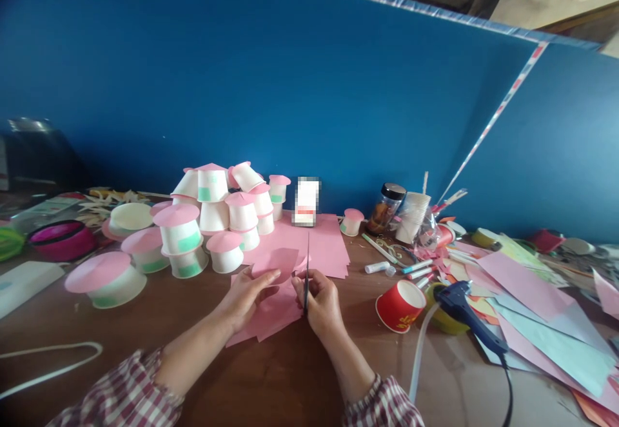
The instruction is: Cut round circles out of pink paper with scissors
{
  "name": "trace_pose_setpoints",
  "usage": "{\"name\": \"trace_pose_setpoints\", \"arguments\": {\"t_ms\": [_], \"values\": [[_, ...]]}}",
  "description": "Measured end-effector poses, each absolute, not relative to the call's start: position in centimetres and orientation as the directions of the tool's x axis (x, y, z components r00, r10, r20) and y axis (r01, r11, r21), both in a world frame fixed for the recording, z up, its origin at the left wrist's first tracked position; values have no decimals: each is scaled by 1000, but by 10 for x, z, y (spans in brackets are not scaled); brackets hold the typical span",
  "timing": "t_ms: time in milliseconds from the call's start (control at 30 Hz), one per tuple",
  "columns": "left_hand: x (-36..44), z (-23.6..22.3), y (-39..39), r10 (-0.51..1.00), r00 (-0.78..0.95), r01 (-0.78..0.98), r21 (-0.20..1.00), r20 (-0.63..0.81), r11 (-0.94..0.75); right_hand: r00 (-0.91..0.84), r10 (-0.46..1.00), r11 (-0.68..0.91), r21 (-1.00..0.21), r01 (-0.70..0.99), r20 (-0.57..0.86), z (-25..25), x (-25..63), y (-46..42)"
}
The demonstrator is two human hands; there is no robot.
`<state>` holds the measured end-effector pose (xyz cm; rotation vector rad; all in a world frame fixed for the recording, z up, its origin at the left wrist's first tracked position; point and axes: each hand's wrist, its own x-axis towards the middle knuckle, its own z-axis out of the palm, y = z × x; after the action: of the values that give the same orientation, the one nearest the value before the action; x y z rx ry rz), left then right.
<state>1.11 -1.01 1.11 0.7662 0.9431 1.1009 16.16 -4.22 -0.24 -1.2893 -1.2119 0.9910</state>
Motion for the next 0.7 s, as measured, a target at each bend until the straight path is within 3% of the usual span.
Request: {"name": "trace_pose_setpoints", "arguments": {"t_ms": [300,533,700], "values": [[10,-2,-6,952,246,-415,868,-182,273,201,969,119,-983,142,146,-3,164,-40],[8,-4,-8,925,322,-392,861,-203,326,365,899,121,-937,327,244,-13,172,-34],[8,-1,-9,897,416,-412,847,-153,335,335,914,111,-936,335,228,-20,175,-29]]}}
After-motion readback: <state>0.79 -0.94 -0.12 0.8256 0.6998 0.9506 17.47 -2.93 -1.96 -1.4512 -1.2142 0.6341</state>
